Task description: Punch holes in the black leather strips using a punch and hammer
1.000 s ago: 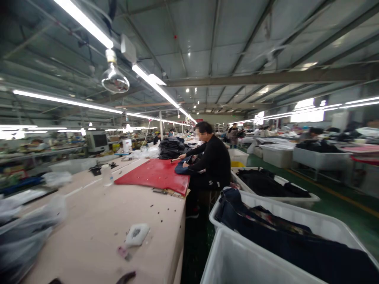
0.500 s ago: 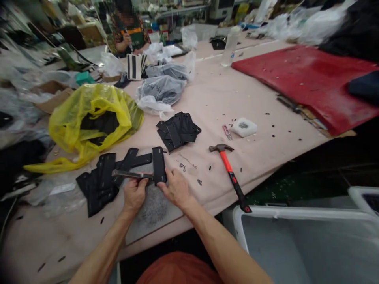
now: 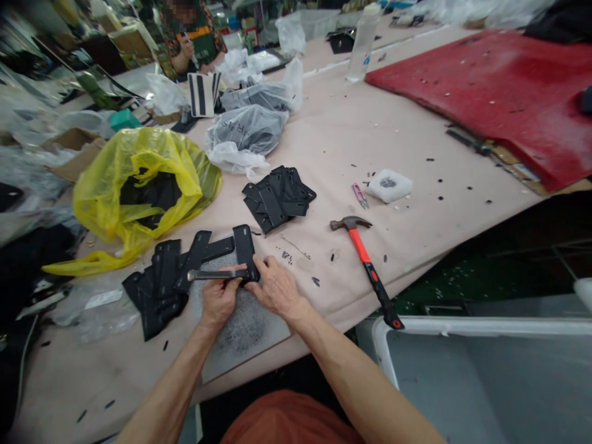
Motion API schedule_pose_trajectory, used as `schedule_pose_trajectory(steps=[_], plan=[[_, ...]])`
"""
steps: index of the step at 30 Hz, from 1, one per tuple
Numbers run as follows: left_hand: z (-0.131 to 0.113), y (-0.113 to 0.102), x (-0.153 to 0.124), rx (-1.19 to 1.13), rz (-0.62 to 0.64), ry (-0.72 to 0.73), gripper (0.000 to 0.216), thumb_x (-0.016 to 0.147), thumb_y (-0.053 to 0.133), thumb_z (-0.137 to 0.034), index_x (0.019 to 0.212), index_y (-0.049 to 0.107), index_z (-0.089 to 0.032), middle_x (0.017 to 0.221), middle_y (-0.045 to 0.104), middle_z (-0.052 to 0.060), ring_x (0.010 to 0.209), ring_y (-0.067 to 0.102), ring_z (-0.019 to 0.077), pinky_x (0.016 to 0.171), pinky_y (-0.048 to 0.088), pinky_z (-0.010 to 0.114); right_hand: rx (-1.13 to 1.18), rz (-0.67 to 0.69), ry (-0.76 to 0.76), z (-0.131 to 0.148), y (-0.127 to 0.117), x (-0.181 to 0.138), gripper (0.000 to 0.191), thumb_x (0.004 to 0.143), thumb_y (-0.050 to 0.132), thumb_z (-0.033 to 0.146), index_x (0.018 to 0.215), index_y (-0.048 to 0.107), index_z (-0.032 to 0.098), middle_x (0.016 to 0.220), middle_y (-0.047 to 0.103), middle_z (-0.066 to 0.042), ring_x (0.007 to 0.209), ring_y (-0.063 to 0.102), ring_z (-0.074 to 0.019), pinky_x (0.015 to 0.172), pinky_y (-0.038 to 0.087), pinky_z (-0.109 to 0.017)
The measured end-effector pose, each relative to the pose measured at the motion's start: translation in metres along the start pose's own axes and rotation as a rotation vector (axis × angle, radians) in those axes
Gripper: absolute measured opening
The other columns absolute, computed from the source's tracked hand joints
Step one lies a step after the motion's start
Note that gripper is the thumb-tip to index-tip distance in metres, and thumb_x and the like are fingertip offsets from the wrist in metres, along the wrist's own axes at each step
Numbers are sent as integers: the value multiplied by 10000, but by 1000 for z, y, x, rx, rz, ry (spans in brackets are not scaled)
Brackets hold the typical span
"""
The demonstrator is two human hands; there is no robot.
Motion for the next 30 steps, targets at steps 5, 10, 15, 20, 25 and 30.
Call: schedule_pose_trajectory(steps=[5, 10, 15, 20, 25, 30], plan=[[-1, 2, 2, 22, 7, 10, 187, 873, 598, -257, 995, 730, -206, 1012, 763, 38, 972, 701, 206, 933, 558, 373, 24, 24, -15, -2, -3, 4, 680, 873, 617, 480, 1451, 337, 257, 1251, 513, -90, 988, 608, -238, 754, 486, -328], [2, 4, 2, 27, 21, -4, 192, 871, 610, -260, 1010, 731, -206, 1025, 760, 44, 973, 701, 211, 937, 558, 386, 65, 42, -37, -8, -5, 4, 697, 871, 628, 477, 1465, 335, 257, 1279, 499, -96, 1004, 604, -236, 798, 488, -341], [2, 5, 3, 20, 42, -1, 194, 869, 608, -254, 1017, 726, -207, 1041, 756, 44, 995, 696, 214, 947, 555, 397, 102, 58, -72, -14, -5, 4, 709, 867, 643, 431, 1476, 334, 242, 1312, 491, -100, 1032, 601, -238, 837, 485, -344], [-1, 7, 3, 61, 30, 9, 189, 876, 603, -258, 1012, 722, -203, 1029, 758, 48, 973, 700, 212, 933, 561, 395, 125, 50, -52, -13, -5, 4, 700, 861, 650, 416, 1469, 347, 246, 1306, 494, -99, 1034, 601, -237, 837, 481, -342], [-2, 8, 3, 122, 20, 35, 199, 880, 599, -279, 1021, 718, -205, 1019, 759, 54, 951, 711, 224, 894, 576, 398, 139, 35, -35, -11, -6, 3, 672, 865, 640, 403, 1458, 361, 254, 1288, 509, -92, 1023, 603, -231, 842, 477, -335], [-2, 12, 4, 173, 23, 87, 192, 878, 593, -260, 1014, 713, -198, 1015, 760, 58, 968, 712, 227, 907, 575, 398, 140, 19, -40, -12, -5, 3, 667, 865, 638, 398, 1454, 363, 245, 1285, 512, -96, 1010, 606, -227, 829, 485, -332]])
Point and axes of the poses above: each hand's wrist, its own x-axis towards the middle knuckle, its own y-axis out of the palm, z = x × y, the point moved 4 cm from there along x, towards the middle knuckle
